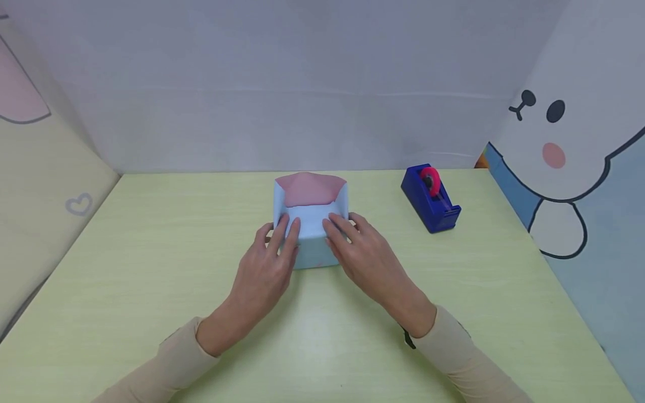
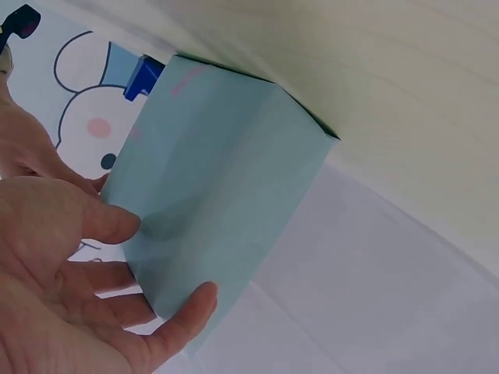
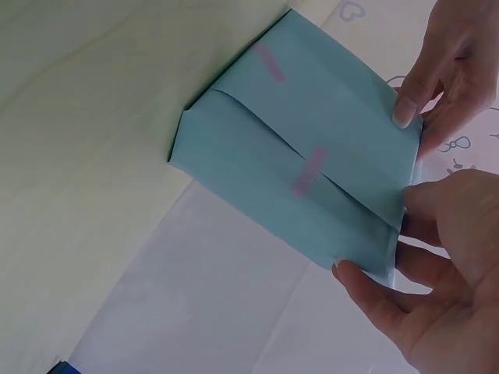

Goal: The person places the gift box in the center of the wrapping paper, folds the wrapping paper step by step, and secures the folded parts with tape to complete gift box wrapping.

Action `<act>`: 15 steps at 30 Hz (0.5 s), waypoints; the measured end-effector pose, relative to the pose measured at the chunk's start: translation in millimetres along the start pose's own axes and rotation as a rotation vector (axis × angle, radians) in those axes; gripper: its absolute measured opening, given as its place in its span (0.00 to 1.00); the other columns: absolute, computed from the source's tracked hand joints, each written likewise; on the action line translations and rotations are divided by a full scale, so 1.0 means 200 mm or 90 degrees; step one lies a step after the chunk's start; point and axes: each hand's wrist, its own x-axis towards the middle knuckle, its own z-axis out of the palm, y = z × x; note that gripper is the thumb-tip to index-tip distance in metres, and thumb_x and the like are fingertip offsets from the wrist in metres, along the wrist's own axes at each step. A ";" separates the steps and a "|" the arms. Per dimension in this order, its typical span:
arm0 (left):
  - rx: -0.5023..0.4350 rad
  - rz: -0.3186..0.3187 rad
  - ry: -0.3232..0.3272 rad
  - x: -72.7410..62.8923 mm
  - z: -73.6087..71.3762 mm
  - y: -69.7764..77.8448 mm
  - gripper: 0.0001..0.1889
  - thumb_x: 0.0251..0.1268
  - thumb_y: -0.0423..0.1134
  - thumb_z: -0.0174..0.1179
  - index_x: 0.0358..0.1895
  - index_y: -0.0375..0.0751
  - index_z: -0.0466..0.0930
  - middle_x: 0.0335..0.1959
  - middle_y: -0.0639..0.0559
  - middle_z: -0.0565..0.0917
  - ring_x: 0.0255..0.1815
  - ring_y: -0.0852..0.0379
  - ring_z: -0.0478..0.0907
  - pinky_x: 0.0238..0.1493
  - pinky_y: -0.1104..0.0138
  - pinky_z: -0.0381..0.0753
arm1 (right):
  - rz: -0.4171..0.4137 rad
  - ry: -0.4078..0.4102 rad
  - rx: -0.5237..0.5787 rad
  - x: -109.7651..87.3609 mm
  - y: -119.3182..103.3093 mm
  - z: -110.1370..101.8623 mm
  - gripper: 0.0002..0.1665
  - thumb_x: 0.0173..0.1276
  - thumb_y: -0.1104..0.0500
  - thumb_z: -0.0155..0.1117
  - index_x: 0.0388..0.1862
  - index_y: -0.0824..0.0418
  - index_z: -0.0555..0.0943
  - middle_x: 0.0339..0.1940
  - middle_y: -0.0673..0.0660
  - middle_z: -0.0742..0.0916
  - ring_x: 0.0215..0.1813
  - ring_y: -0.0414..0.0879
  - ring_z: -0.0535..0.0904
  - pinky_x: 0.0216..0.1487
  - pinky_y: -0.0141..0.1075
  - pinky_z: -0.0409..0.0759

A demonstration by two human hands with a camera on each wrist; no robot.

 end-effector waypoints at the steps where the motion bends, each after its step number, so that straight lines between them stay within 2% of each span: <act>1: -0.001 0.001 0.000 0.00 0.00 0.00 0.24 0.65 0.31 0.68 0.64 0.30 0.78 0.60 0.33 0.82 0.52 0.35 0.79 0.48 0.58 0.86 | -0.001 0.001 0.000 0.00 0.00 0.00 0.35 0.57 0.66 0.80 0.65 0.68 0.80 0.59 0.66 0.86 0.53 0.64 0.83 0.50 0.51 0.86; 7: -0.009 0.001 -0.002 0.00 0.00 0.00 0.25 0.64 0.34 0.70 0.64 0.30 0.78 0.59 0.33 0.82 0.52 0.35 0.79 0.46 0.59 0.86 | 0.001 0.012 0.012 0.00 0.01 0.00 0.29 0.61 0.66 0.76 0.63 0.68 0.81 0.58 0.65 0.86 0.53 0.64 0.84 0.52 0.52 0.85; 11: -0.013 0.003 -0.006 0.00 0.00 0.00 0.27 0.63 0.34 0.71 0.64 0.29 0.78 0.60 0.32 0.82 0.51 0.35 0.79 0.45 0.59 0.86 | 0.026 0.046 0.051 0.00 0.01 0.00 0.29 0.58 0.71 0.77 0.59 0.68 0.83 0.57 0.65 0.87 0.54 0.62 0.85 0.53 0.52 0.85; 13: -0.016 0.004 -0.007 0.00 -0.01 -0.01 0.26 0.63 0.34 0.70 0.64 0.29 0.78 0.60 0.32 0.82 0.51 0.35 0.79 0.46 0.59 0.86 | 0.046 0.067 0.060 0.00 0.00 0.00 0.30 0.56 0.73 0.78 0.59 0.68 0.82 0.55 0.65 0.87 0.50 0.60 0.87 0.49 0.49 0.86; 15: -0.016 0.007 -0.008 0.01 -0.01 -0.01 0.26 0.64 0.33 0.69 0.64 0.29 0.78 0.60 0.32 0.82 0.51 0.35 0.79 0.46 0.59 0.85 | 0.065 0.091 0.059 0.01 0.00 0.00 0.30 0.56 0.72 0.78 0.58 0.66 0.81 0.52 0.65 0.86 0.44 0.58 0.89 0.41 0.43 0.88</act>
